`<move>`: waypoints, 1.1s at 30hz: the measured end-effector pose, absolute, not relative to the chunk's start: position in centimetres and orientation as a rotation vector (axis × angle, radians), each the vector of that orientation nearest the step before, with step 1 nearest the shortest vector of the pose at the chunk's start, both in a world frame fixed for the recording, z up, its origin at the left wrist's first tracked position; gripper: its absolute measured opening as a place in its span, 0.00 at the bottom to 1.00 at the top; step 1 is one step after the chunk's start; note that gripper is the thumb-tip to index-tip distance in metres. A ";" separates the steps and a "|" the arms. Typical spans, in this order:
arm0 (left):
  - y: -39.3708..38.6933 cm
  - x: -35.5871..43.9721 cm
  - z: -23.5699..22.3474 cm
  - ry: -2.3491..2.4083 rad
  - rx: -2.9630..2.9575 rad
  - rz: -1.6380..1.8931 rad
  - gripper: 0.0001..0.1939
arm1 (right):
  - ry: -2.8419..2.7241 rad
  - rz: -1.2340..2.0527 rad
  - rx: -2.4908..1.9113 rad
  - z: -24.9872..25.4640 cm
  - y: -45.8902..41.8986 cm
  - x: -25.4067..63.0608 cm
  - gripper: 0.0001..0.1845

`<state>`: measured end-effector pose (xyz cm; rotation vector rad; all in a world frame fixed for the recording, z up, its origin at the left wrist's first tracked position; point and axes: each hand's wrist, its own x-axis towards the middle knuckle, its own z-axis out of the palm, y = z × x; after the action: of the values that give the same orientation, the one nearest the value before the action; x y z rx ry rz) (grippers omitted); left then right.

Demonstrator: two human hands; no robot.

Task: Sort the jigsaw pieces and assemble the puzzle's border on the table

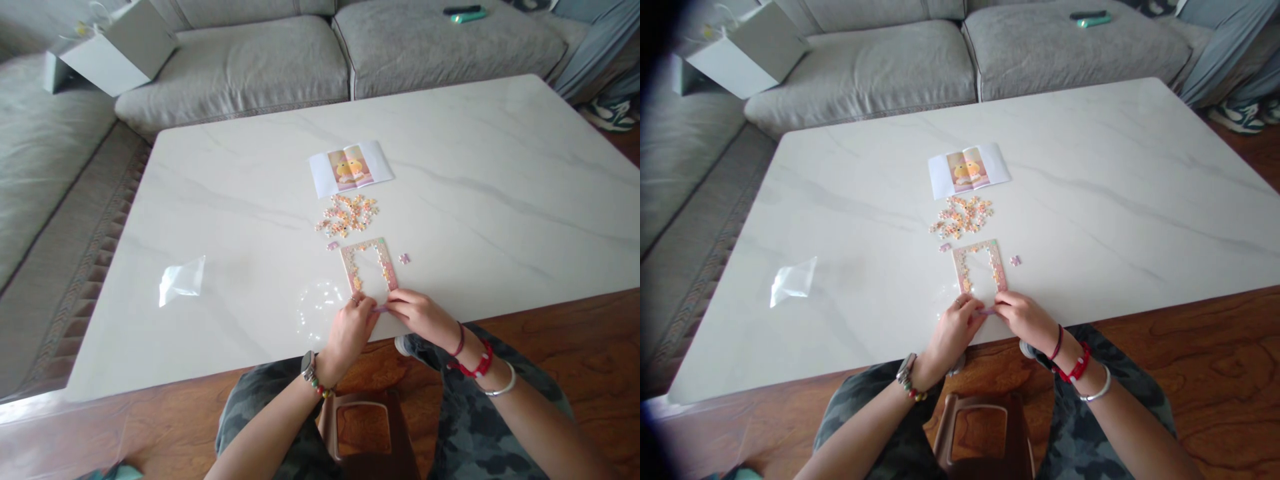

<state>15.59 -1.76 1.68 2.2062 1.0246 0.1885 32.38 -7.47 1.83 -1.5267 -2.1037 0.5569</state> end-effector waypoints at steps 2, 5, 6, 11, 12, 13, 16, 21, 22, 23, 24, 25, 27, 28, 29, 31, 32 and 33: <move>-1.8 15.7 1.6 1.029 2.229 0.180 0.06 | -2.086 0.541 -1.524 1.7 -7.5 32.4 0.12; -2.0 15.8 1.6 1.039 2.280 0.142 0.07 | -2.145 0.524 -1.502 1.8 -7.5 32.5 0.12; -2.0 15.8 1.6 1.041 2.298 0.128 0.07 | -2.186 0.520 -1.492 1.9 -7.6 32.5 0.12; -2.3 15.9 1.8 1.033 2.385 0.055 0.08 | -2.336 0.441 -1.561 2.4 -8.0 31.4 0.12; -2.4 15.9 1.8 1.028 2.399 0.044 0.08 | -2.344 0.411 -1.589 2.5 -8.1 31.1 0.12; -2.4 15.9 1.8 1.021 2.409 0.036 0.08 | -2.346 0.381 -1.614 2.6 -8.2 30.8 0.13; -1.9 15.7 1.8 0.986 2.385 0.051 0.08 | -2.347 0.330 -1.661 2.7 -8.3 30.5 0.14; 0.5 15.0 1.8 0.893 2.299 0.297 0.09 | -2.378 0.443 -1.626 2.9 -7.8 31.0 0.13; 1.1 14.7 1.8 0.927 2.301 0.345 0.09 | -2.363 0.482 -1.605 3.0 -7.6 31.2 0.13; 1.7 14.4 1.7 0.980 2.315 0.378 0.09 | -2.339 0.528 -1.579 3.2 -7.4 31.4 0.14; 2.3 14.2 1.7 1.031 2.342 0.396 0.10 | -2.307 0.579 -1.548 3.3 -7.0 31.7 0.14; 2.7 13.9 1.6 1.073 2.378 0.405 0.12 | -2.262 0.624 -1.518 3.5 -6.6 32.1 0.13; 3.4 13.5 1.4 1.110 2.459 0.409 0.17 | -2.128 0.661 -1.505 3.5 -5.7 33.5 0.12; 3.6 13.4 1.3 1.107 2.494 0.410 0.19 | -2.046 0.634 -1.527 3.4 -5.1 34.5 0.11; 3.8 13.2 1.2 1.100 2.520 0.409 0.21 | -1.958 0.576 -1.583 3.2 -4.6 35.4 0.11; 3.9 13.1 1.0 1.079 2.547 0.391 0.24 | -1.856 0.451 -1.703 2.5 -3.8 37.3 0.12; 4.0 13.0 0.8 1.068 2.551 0.378 0.24 | -1.853 0.403 -1.736 2.1 -3.4 38.0 0.13; 4.1 12.9 0.7 1.056 2.552 0.366 0.24 | -1.856 0.376 -1.756 1.7 -3.2 38.6 0.13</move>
<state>12.92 4.05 0.73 2.5515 1.0559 0.3665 38.60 -3.20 1.70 -1.7558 -1.8560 0.3757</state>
